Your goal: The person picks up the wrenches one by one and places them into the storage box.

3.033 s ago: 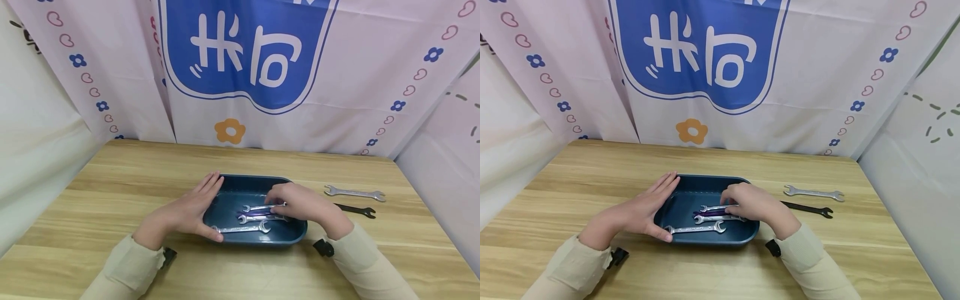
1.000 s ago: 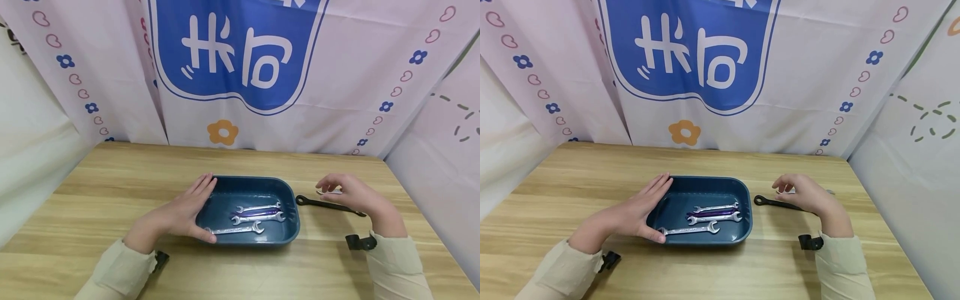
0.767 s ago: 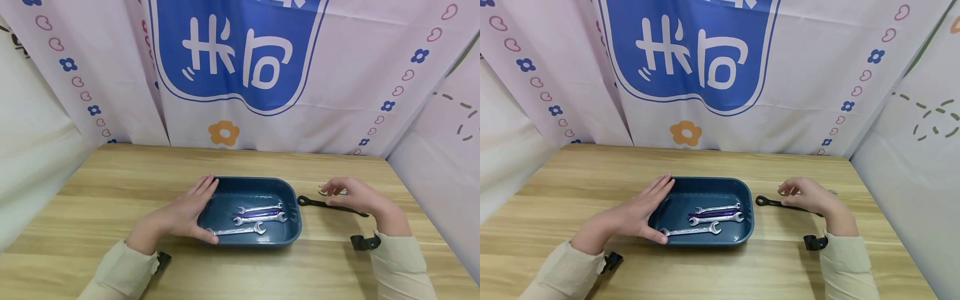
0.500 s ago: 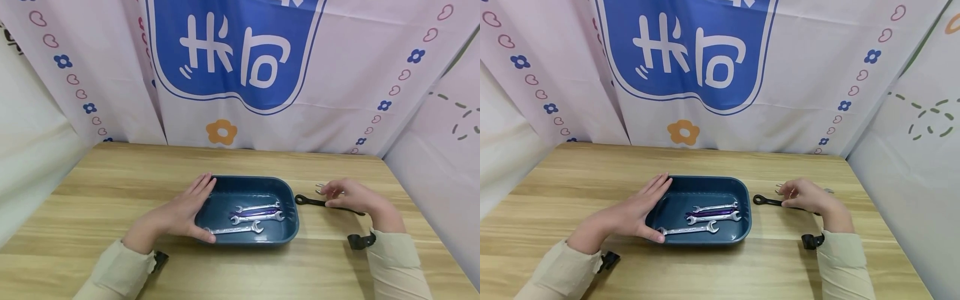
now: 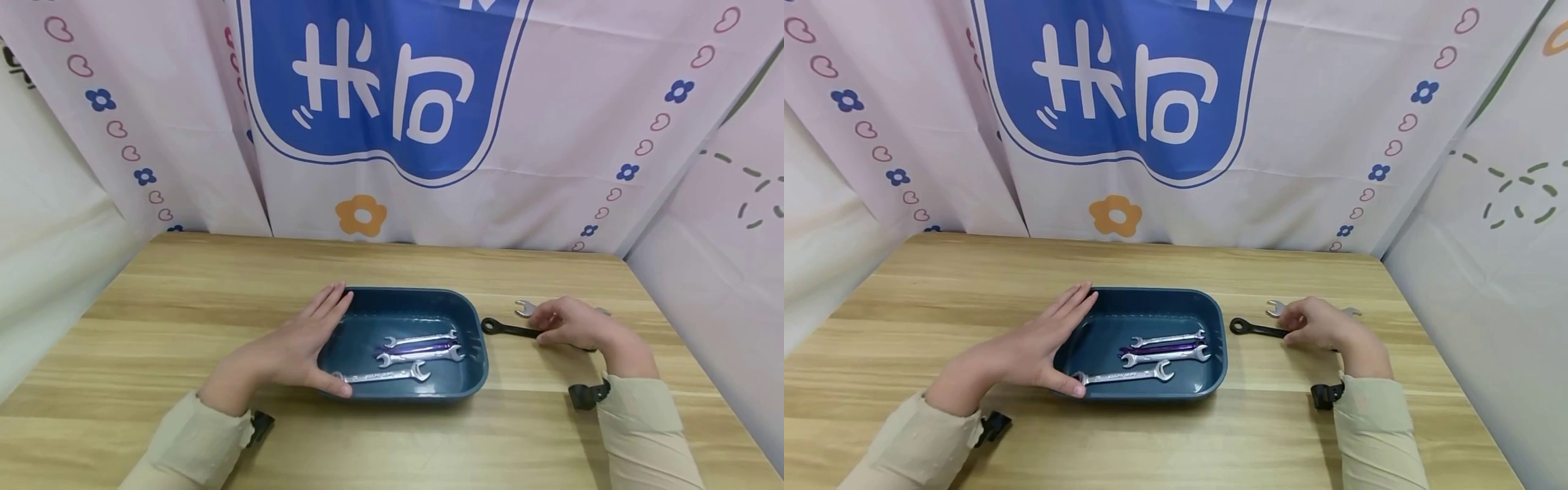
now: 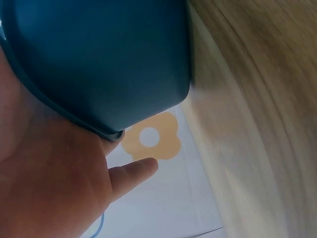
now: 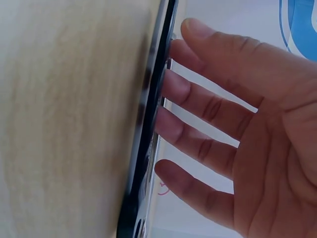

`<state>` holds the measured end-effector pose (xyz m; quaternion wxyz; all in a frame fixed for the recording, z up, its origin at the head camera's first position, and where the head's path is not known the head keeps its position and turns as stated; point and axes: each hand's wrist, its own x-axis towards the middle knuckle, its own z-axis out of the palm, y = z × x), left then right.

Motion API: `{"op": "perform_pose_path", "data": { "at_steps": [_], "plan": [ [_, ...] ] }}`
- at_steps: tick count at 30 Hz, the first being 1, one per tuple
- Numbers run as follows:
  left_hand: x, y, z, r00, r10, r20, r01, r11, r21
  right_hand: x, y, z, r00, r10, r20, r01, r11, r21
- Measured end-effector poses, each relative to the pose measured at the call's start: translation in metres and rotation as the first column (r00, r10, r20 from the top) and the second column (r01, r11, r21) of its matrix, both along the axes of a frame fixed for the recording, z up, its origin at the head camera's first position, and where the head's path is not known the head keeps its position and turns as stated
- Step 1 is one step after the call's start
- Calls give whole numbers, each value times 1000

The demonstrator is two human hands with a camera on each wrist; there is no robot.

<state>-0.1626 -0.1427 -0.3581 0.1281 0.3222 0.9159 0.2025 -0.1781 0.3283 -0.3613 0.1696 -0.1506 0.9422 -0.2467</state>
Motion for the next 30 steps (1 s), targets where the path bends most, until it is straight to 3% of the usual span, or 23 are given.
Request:
{"op": "perform_pose_path", "data": {
  "at_steps": [12, 30],
  "plan": [
    [0, 0, -1, 1000, -3, -25, 3, 1000, -13, 1, -7, -4, 999, -23, 41, 22, 1000, 17],
    [1, 1, 2, 1000, 8, 2, -8, 1000, -2, 4, -11, -1, 996, 45, 83, -46, 999, 10]
  ]
}}
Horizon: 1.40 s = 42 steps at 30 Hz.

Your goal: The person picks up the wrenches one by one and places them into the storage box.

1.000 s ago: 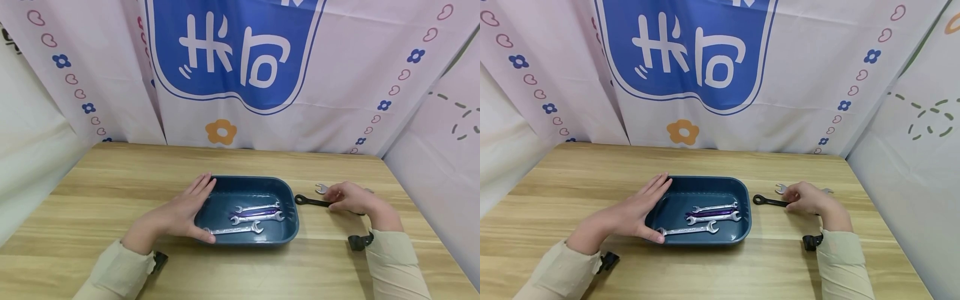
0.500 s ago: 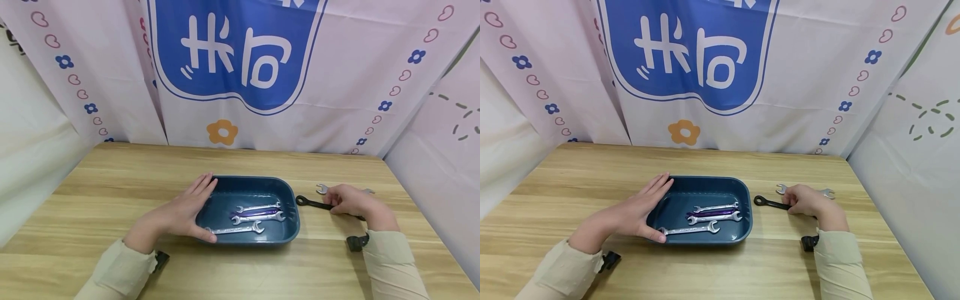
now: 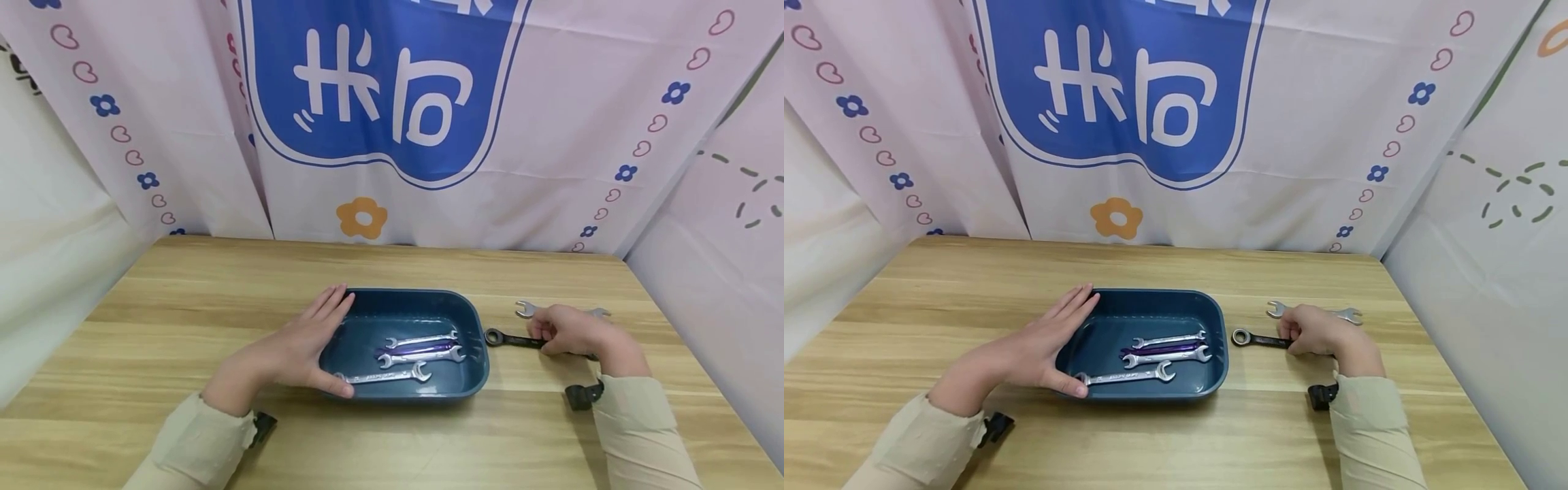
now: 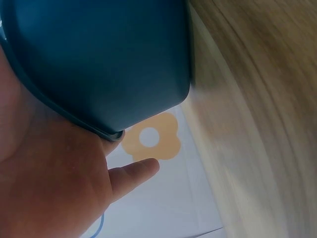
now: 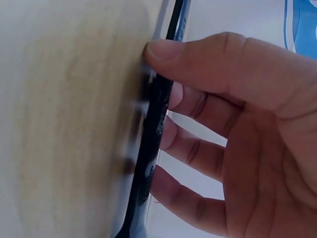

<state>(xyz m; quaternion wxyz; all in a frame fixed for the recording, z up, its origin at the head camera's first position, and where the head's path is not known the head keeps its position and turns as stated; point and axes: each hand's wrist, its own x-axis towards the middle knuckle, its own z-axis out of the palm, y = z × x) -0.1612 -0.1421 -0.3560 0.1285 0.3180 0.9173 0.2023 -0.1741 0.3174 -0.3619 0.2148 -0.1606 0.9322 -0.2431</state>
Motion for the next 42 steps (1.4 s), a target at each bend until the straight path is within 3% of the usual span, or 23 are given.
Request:
{"op": "perform_pose_path", "data": {
  "at_steps": [6, 14, 22, 32, 42],
  "plan": [
    [-2, 1, 0, 1000, -10, -7, 10, 1000, 6, -1, 3, 3, 999, 25, -29, -26, 1000, -17],
    [-4, 0, 1, 1000, -7, -3, 7, 1000, -2, -3, 5, 6, 1000, 23, 13, -22, 998, -64],
    [-5, 1, -1, 1000, -6, 5, 6, 1000, -13, -2, 9, 9, 998, 32, -59, -36, 996, -85],
    [-2, 1, -1, 1000, -3, 9, 3, 999, -36, 0, 10, 10, 999, 25, -49, -30, 992, -119],
    [-1, 0, -1, 1000, 4, 10, -3, 1000, -27, 8, 11, 20, 987, 35, -155, -57, 989, -138]
  ]
}}
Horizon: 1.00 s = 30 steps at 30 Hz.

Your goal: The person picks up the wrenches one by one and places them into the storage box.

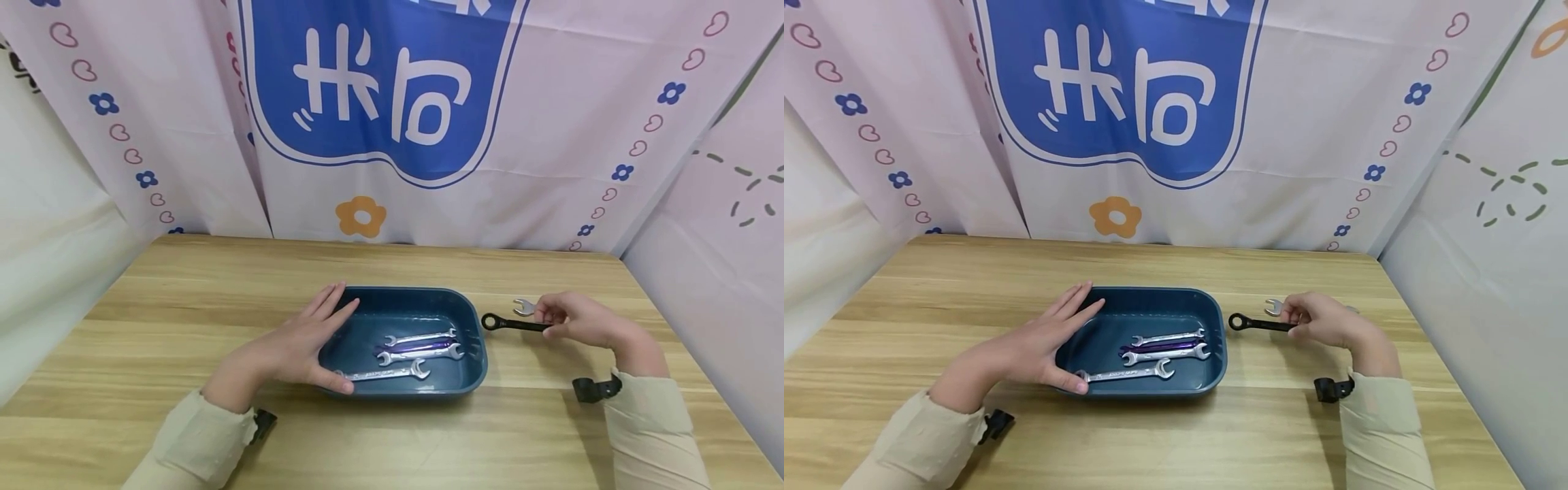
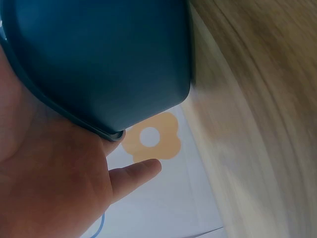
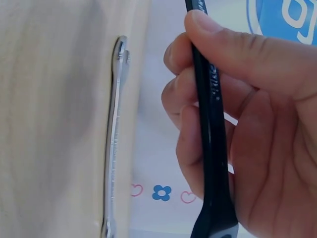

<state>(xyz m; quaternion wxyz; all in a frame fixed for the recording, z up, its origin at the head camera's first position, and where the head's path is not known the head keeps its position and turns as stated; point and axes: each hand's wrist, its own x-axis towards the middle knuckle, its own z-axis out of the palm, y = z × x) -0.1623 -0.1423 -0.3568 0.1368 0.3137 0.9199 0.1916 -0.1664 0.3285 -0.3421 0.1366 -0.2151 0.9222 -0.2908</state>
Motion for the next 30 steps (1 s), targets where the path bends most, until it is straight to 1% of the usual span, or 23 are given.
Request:
{"op": "perform_pose_path", "data": {
  "at_steps": [9, 13, 17, 20, 26, 30],
  "plan": [
    [-1, 0, -2, 1000, -12, -7, 12, 1000, 19, 7, -2, 13, 999, -19, -43, 19, 1000, 14],
    [-1, 0, -2, 1000, -10, -5, 10, 1000, 20, 10, -4, 18, 996, -2, -84, 4, 1000, 15],
    [-1, 0, -1, 1000, -6, -6, 6, 1000, 21, 12, -8, 22, 991, -6, -131, 8, 1000, 14],
    [-1, -1, -1, 1000, -6, -8, 6, 1000, 20, 14, -10, 27, 989, -15, -149, 17, 1000, 15],
    [-1, -1, -2, 1000, -9, -3, 9, 1000, 16, 18, -18, 34, 982, 9, -186, -8, 1000, 6],
    [-1, -1, -2, 1000, -7, -5, 7, 1000, 16, 21, -25, 36, 974, 30, -225, -30, 1000, 4]
  ]
}}
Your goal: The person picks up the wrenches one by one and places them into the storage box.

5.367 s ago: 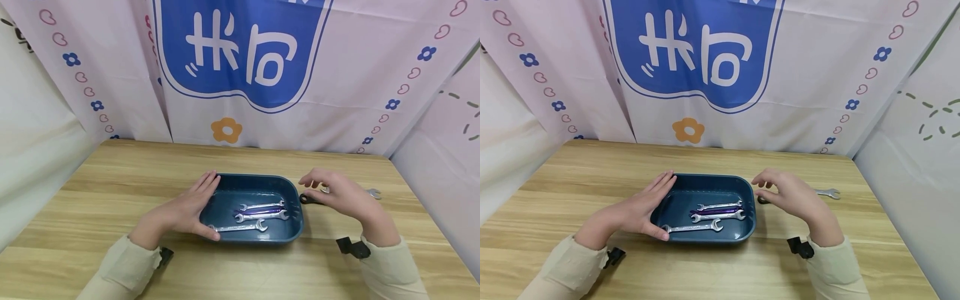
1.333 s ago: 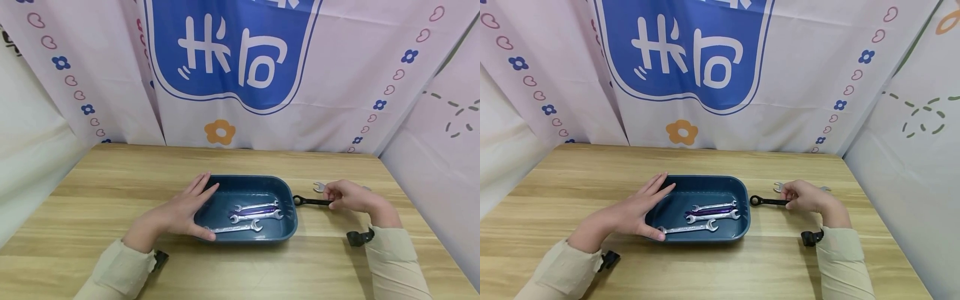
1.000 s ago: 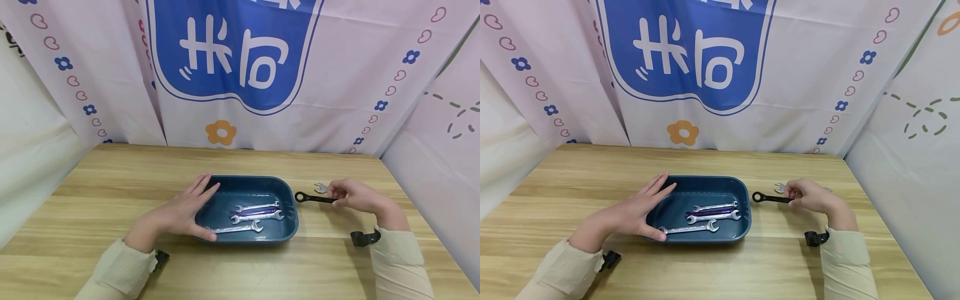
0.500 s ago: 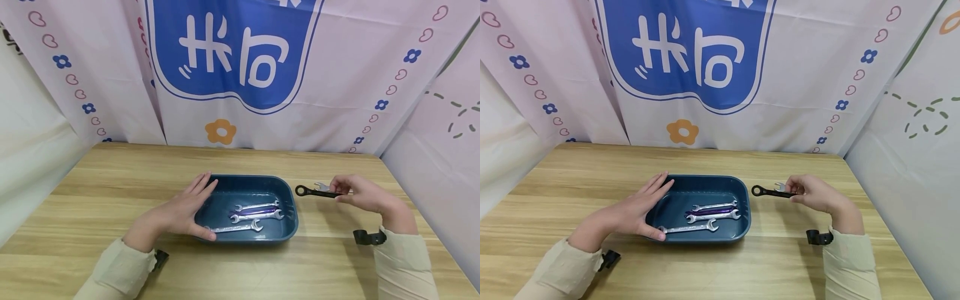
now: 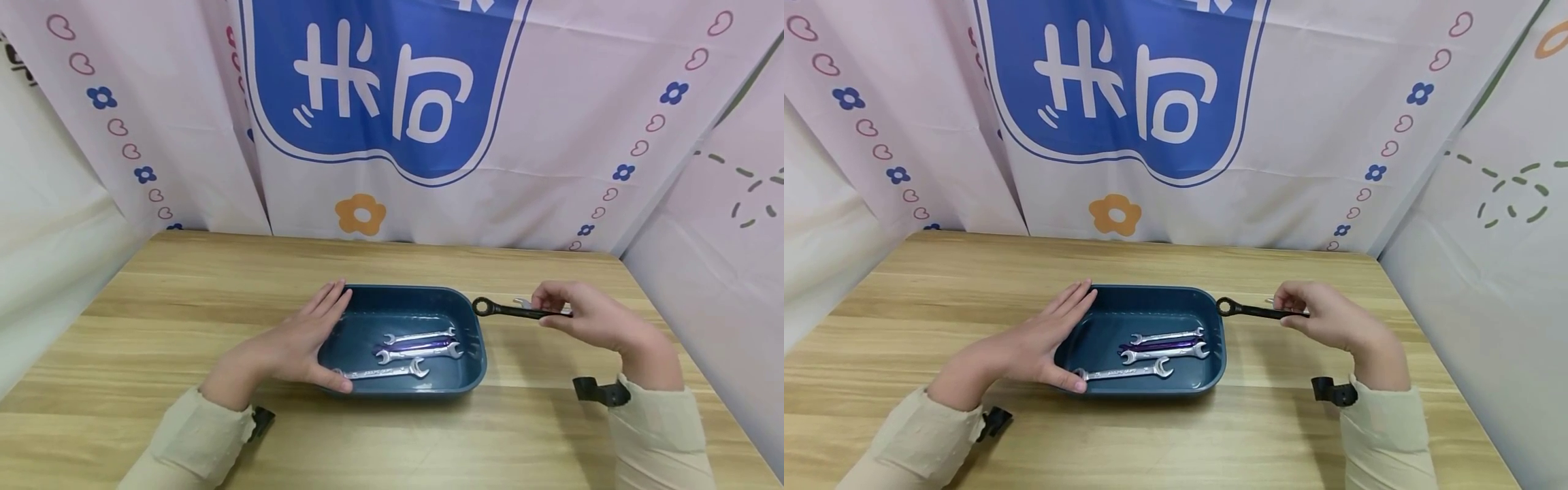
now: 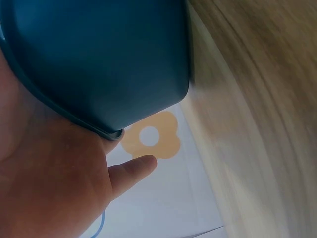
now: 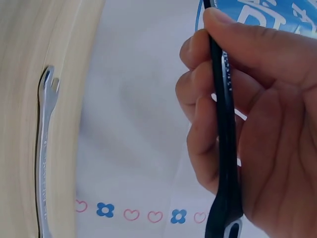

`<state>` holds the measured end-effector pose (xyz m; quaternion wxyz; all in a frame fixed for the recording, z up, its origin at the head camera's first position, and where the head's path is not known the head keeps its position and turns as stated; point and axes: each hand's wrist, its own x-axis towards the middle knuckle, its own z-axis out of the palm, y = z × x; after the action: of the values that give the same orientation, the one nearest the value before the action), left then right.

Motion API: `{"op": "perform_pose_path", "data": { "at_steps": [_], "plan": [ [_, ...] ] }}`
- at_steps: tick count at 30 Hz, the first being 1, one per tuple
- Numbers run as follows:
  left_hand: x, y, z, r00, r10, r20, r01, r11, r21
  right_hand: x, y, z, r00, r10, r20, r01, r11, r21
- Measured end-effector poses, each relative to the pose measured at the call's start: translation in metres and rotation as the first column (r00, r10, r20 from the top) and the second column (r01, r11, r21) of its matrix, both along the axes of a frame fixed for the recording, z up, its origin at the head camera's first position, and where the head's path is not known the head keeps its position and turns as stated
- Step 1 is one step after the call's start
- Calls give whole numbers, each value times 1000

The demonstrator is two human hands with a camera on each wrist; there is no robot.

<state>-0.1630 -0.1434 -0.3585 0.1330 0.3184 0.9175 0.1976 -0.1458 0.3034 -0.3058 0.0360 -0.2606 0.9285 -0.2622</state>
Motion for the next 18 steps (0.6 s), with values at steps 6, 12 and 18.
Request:
{"op": "perform_pose_path", "data": {
  "at_steps": [6, 12, 18],
  "plan": [
    [0, -1, 2, 1000, 5, -2, -5, 1000, -3, -1, -12, 1, 999, 30, -30, -30, 1000, 1],
    [1, -1, 2, 1000, 7, -2, -7, 1000, -1, -4, -25, -1, 998, 60, -16, -60, 998, 12],
    [1, 0, 1, 1000, -2, -5, 2, 1000, -3, -9, -40, -5, 995, 94, 27, -95, 995, 20]
  ]
}}
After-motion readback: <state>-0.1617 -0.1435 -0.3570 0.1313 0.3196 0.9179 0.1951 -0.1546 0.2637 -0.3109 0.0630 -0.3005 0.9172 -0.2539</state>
